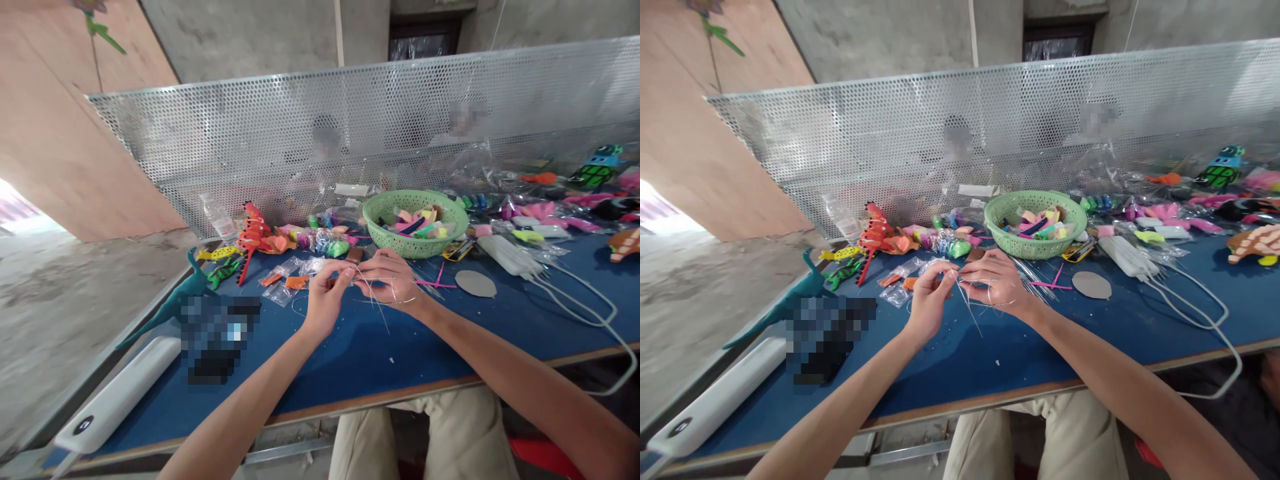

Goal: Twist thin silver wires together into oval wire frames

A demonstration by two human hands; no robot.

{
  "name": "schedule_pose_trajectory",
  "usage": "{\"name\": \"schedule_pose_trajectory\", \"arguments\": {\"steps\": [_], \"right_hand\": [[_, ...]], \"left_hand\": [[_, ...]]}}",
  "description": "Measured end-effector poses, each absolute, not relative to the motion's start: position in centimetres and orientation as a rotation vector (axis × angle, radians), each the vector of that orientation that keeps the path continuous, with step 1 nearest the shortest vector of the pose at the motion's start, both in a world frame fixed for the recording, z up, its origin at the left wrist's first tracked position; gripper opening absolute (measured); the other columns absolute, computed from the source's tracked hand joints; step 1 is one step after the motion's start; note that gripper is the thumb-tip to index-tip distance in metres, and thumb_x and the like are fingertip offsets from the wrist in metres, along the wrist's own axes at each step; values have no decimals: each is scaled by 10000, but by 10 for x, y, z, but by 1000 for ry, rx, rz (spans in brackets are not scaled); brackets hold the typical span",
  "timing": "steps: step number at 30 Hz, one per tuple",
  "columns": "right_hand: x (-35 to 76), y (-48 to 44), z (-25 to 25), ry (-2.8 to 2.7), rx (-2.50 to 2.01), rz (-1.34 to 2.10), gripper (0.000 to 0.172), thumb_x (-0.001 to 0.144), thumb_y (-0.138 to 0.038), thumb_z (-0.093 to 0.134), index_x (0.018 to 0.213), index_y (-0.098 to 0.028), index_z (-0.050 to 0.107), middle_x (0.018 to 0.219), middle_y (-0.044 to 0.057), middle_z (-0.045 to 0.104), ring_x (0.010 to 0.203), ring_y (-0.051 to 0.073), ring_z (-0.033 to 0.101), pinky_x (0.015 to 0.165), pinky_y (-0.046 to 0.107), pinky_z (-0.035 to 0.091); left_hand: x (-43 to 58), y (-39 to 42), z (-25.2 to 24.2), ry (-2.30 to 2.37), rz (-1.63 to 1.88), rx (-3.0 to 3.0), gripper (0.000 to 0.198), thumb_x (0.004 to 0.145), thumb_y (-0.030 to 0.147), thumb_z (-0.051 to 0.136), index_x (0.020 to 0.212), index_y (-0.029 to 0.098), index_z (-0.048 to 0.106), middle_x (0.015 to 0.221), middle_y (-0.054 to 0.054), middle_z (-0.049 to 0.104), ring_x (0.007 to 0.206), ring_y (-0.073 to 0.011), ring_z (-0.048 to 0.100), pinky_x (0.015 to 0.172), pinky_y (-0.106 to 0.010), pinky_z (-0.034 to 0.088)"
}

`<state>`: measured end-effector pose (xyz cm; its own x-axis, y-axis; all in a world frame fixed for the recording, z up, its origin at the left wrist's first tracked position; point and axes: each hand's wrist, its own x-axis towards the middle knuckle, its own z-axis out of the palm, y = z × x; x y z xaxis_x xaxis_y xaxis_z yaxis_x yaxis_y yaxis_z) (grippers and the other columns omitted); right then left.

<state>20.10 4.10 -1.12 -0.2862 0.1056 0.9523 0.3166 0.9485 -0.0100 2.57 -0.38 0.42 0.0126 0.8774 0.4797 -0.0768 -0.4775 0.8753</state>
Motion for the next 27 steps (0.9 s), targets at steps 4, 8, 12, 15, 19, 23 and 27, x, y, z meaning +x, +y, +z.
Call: {"name": "schedule_pose_trajectory", "arguments": {"steps": [4,8,12,15,19,23,27], "right_hand": [[197,35,-8,-1868,-305,-157,153,832,-183,758,955,-265,720,960,21,788,776,167,724,787,377,524],[193,28,-6,-1844,-304,-99,135,863,-161,719,954,-260,725,942,29,789,787,173,729,783,373,537],[196,27,-3,-1902,-332,28,193,912,-141,659,1057,-257,709,1025,47,771,955,197,713,854,385,548],[202,28,-1,-1932,-405,108,134,946,-173,620,1019,-251,701,962,48,750,913,200,684,837,391,538],[205,30,1,-1947,-494,188,124,989,-240,556,952,-233,674,821,34,682,786,180,620,767,355,515],[205,30,2,-1948,-556,341,172,1014,-279,507,944,-221,654,841,26,652,755,151,603,717,297,495],[204,30,2,-1927,-565,452,189,1013,-308,511,921,-215,648,846,20,650,742,141,601,709,279,493]], "left_hand": [[23,-5,7,794,1615,1685,112,880,330,712,882,222,740,922,-47,624,844,-155,575,659,-248,460],[22,-5,6,814,1638,1751,130,882,342,709,888,214,734,907,-48,610,832,-159,569,678,-262,465],[21,-5,6,871,1586,1648,179,896,389,684,912,213,707,953,-44,628,697,-116,537,566,-231,420],[21,-4,8,874,1525,1653,184,892,389,690,935,211,703,934,-32,631,613,-86,490,526,-220,386],[21,-4,12,909,1438,1677,232,889,414,686,926,185,688,855,-20,620,562,-73,441,510,-217,361],[20,-3,13,936,1392,1625,278,899,453,661,939,178,669,689,18,543,530,-73,384,496,-211,307],[19,-1,10,925,1386,1630,270,884,442,683,919,176,657,741,11,557,572,-77,411,521,-208,319]]}}
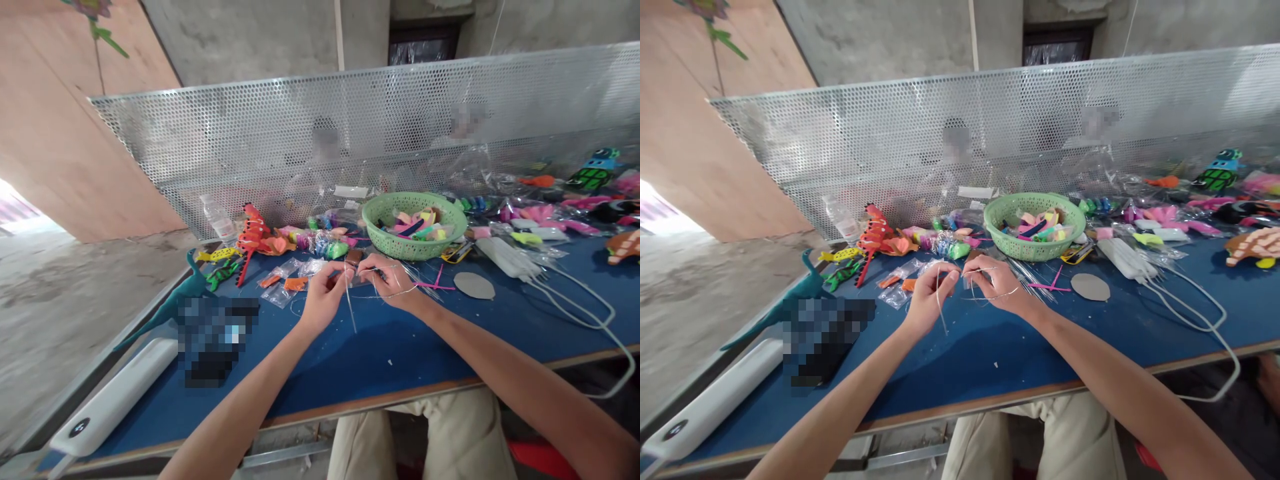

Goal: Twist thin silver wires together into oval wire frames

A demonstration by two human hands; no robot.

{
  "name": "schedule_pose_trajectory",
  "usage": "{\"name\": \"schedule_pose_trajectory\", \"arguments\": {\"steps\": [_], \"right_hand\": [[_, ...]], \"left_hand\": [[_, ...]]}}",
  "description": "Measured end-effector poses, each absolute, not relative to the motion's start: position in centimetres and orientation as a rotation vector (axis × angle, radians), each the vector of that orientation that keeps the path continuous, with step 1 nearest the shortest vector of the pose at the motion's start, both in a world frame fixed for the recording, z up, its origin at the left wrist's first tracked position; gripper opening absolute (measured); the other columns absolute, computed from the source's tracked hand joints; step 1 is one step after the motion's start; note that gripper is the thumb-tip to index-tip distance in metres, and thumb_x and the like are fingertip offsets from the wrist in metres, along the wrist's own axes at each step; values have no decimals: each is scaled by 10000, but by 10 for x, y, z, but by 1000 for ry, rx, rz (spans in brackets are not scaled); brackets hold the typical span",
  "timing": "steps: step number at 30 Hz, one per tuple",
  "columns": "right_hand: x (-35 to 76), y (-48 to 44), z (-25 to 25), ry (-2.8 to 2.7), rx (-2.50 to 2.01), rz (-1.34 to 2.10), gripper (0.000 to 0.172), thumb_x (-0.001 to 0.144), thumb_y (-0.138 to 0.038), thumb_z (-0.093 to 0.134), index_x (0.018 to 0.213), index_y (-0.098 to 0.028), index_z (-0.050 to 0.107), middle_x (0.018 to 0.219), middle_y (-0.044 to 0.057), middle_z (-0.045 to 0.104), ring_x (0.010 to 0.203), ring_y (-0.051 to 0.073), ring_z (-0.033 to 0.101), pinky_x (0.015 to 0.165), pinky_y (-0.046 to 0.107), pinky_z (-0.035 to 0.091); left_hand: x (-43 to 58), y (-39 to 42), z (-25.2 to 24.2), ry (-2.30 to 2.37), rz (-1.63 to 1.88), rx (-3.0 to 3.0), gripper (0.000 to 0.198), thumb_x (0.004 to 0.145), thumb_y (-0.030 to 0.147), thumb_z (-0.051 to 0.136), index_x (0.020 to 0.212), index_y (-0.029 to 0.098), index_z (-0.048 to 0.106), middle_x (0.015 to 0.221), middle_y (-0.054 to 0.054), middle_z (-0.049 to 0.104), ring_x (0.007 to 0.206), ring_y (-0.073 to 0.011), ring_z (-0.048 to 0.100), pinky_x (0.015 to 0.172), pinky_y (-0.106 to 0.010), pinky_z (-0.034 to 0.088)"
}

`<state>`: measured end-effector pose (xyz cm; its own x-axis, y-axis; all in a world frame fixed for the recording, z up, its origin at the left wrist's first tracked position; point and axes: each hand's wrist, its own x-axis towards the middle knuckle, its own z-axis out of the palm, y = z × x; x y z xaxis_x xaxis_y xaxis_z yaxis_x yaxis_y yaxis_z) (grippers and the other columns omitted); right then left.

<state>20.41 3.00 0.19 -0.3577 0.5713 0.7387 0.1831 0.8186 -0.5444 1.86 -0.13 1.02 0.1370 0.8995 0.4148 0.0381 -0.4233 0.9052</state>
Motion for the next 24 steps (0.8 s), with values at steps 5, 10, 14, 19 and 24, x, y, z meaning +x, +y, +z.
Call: {"name": "schedule_pose_trajectory", "arguments": {"steps": [5,10,14,19,24], "right_hand": [[205,32,-1,-1894,-547,527,190,1004,-326,530,932,-213,664,845,19,653,727,138,613,694,273,505],[205,34,-3,-1899,-513,507,189,1011,-313,512,971,-218,670,857,26,653,753,146,629,706,285,513],[206,35,-4,-1923,-518,503,204,1024,-296,475,1014,-223,665,890,36,659,796,154,635,732,293,518],[207,33,-2,-1926,-553,506,184,1018,-308,491,1000,-209,646,865,30,663,770,147,630,707,275,509],[204,27,4,-1936,-546,519,184,1019,-292,480,968,-201,631,776,15,641,701,139,600,679,266,492]], "left_hand": [[17,0,11,963,1393,1673,277,878,448,686,915,174,672,716,10,550,586,-90,418,527,-214,327],[16,0,12,969,1391,1667,292,869,464,690,921,177,677,738,1,581,580,-93,435,522,-217,335],[14,1,11,964,1374,1677,283,882,450,680,940,173,669,700,13,551,561,-84,407,510,-213,314],[13,2,11,947,1334,1675,287,894,457,663,942,176,641,691,25,522,562,-85,421,519,-213,334],[16,0,14,949,1312,1721,302,908,455,644,845,163,599,707,10,556,619,-102,481,589,-224,388]]}}
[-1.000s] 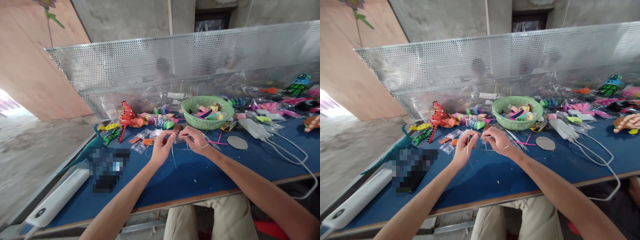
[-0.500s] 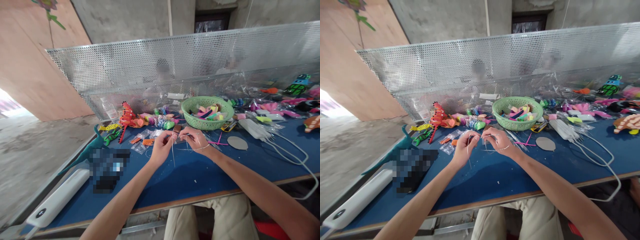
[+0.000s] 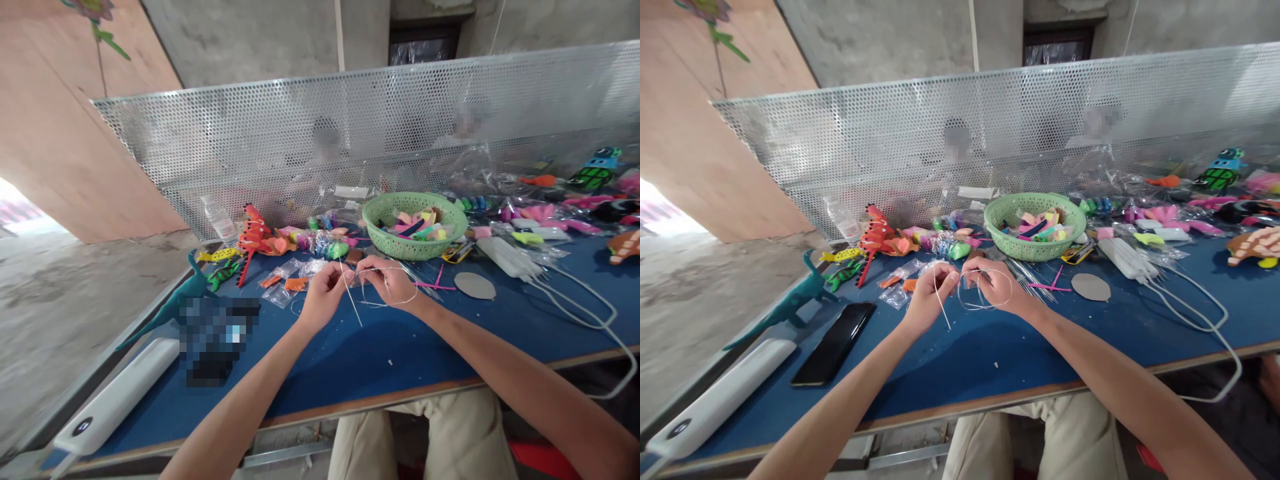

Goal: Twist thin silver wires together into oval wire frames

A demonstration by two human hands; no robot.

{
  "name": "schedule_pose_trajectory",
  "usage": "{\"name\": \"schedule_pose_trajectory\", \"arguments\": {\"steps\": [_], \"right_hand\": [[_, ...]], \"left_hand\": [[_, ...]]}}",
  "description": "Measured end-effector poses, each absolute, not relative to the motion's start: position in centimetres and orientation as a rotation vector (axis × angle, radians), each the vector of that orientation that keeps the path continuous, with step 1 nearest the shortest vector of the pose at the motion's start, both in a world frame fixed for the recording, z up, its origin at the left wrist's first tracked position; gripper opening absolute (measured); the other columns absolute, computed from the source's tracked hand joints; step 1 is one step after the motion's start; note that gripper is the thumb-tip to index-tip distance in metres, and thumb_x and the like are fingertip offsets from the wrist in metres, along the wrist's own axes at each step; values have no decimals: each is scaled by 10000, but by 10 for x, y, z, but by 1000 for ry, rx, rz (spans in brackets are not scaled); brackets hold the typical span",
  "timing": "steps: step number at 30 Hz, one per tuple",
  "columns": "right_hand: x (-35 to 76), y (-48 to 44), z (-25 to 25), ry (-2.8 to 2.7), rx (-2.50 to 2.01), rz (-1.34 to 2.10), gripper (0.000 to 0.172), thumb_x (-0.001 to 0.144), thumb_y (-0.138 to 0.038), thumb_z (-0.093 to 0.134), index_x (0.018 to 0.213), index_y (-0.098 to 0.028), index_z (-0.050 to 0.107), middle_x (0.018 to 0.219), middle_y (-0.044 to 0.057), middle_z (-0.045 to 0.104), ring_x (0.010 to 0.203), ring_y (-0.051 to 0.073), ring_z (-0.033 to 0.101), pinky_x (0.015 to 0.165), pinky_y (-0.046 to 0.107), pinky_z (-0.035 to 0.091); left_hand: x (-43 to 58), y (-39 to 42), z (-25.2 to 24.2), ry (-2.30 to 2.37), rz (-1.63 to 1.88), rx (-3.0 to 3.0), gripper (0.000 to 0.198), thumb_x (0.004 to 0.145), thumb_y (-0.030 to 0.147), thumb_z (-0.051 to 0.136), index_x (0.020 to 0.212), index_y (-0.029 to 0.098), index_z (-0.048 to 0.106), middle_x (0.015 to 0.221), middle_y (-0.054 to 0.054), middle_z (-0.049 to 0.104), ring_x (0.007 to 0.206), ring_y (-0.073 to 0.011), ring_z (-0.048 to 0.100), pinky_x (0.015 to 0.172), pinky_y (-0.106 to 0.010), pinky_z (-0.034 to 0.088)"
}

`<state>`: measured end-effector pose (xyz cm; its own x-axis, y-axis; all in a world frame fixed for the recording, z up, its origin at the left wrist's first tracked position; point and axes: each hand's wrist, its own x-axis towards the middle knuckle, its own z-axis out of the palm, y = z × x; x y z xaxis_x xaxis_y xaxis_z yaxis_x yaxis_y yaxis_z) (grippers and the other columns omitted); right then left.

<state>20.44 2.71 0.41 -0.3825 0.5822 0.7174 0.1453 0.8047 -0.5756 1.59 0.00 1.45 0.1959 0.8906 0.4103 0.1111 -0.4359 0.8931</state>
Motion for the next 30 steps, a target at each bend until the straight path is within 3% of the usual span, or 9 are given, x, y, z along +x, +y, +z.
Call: {"name": "schedule_pose_trajectory", "arguments": {"steps": [12,30], "right_hand": [[199,23,6,-1837,-574,811,176,979,-341,555,932,-198,646,735,-1,608,674,134,573,653,260,478],[199,25,5,-1818,-482,1013,190,957,-368,608,935,-186,660,718,-3,626,663,130,600,632,271,488]], "left_hand": [[13,-3,14,976,1346,1870,277,961,437,569,864,178,563,711,22,461,630,-111,402,588,-238,338],[12,-5,14,882,1350,1826,219,960,406,582,961,190,549,759,2,509,648,-119,451,595,-253,357]]}}
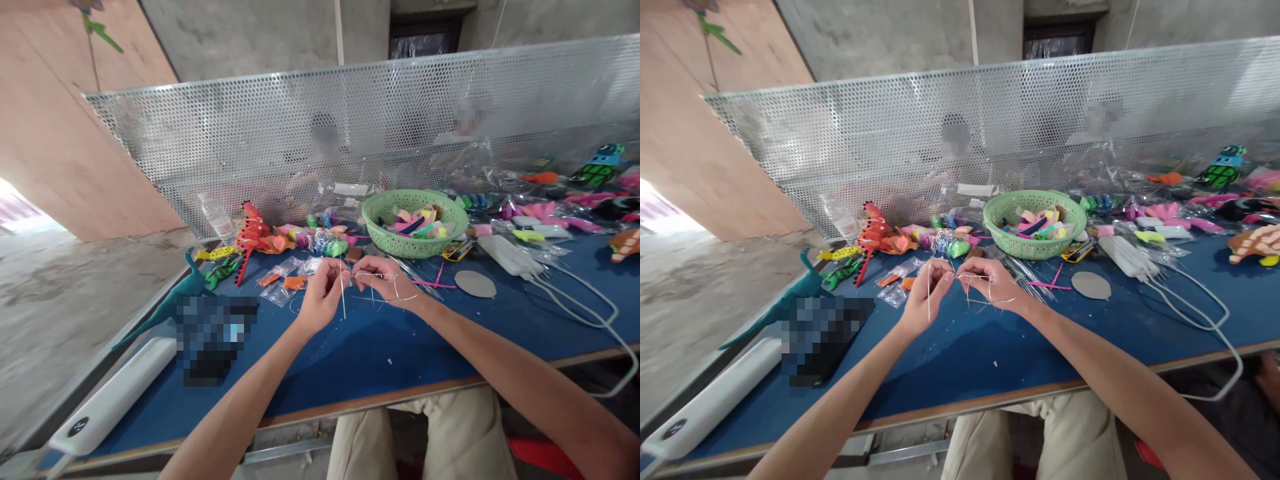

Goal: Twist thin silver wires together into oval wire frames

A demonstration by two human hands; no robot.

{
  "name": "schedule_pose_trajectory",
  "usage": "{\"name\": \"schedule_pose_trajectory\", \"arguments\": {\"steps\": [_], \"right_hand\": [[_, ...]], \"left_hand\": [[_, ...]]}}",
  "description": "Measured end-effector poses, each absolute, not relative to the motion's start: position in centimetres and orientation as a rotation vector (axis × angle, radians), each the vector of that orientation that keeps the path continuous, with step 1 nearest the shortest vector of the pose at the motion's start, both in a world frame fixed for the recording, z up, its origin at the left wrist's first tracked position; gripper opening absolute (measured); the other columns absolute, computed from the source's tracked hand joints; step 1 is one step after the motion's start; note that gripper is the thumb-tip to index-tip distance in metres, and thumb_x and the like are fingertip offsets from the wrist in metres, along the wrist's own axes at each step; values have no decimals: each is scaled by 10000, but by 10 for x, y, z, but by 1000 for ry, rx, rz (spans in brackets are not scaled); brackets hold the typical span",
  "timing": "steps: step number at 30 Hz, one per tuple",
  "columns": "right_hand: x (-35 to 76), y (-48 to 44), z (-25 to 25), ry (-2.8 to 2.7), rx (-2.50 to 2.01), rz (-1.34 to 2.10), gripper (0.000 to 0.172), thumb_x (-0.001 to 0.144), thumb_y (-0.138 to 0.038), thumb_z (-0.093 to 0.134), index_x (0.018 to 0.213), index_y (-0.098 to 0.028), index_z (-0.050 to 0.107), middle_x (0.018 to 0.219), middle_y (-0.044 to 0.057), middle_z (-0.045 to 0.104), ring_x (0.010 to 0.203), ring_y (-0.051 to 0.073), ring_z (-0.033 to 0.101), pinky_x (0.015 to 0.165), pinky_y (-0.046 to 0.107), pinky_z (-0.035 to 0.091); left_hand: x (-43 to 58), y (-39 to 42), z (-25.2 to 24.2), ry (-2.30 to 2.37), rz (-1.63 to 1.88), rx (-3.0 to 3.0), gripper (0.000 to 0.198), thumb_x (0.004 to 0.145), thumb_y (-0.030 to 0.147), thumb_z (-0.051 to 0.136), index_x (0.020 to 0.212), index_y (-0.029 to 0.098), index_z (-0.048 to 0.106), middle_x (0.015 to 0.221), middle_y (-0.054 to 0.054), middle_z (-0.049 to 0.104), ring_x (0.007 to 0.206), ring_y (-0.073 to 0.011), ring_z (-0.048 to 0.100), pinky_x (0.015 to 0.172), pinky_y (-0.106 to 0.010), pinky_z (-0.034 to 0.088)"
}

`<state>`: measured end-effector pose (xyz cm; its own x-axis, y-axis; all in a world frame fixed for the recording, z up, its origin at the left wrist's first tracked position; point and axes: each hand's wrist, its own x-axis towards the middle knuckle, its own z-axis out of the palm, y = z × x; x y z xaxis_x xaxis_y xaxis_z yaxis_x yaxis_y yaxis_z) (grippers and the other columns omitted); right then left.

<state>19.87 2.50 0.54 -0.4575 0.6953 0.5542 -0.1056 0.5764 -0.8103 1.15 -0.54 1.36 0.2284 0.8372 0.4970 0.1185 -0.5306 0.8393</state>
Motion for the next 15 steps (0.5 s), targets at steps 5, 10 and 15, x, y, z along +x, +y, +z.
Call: {"name": "schedule_pose_trajectory", "arguments": {"steps": [5,10,15], "right_hand": [[199,24,8,-1808,-472,964,181,968,-354,595,934,-192,667,729,-1,628,684,135,604,659,281,497],[198,22,9,-1797,-460,946,189,969,-364,593,909,-198,660,734,-1,625,696,139,596,677,286,494],[200,23,11,-1805,-514,992,229,947,-397,619,886,-184,676,708,-6,600,649,121,539,607,255,434]], "left_hand": [[11,-5,14,788,1320,1735,220,960,406,585,1021,199,541,739,16,490,611,-105,424,564,-241,341],[10,-7,17,805,1312,1729,234,943,425,606,1007,205,556,704,23,480,595,-108,426,542,-239,331],[9,-8,17,834,1344,1839,205,947,382,609,1037,203,563,707,26,480,572,-99,404,529,-238,313]]}}
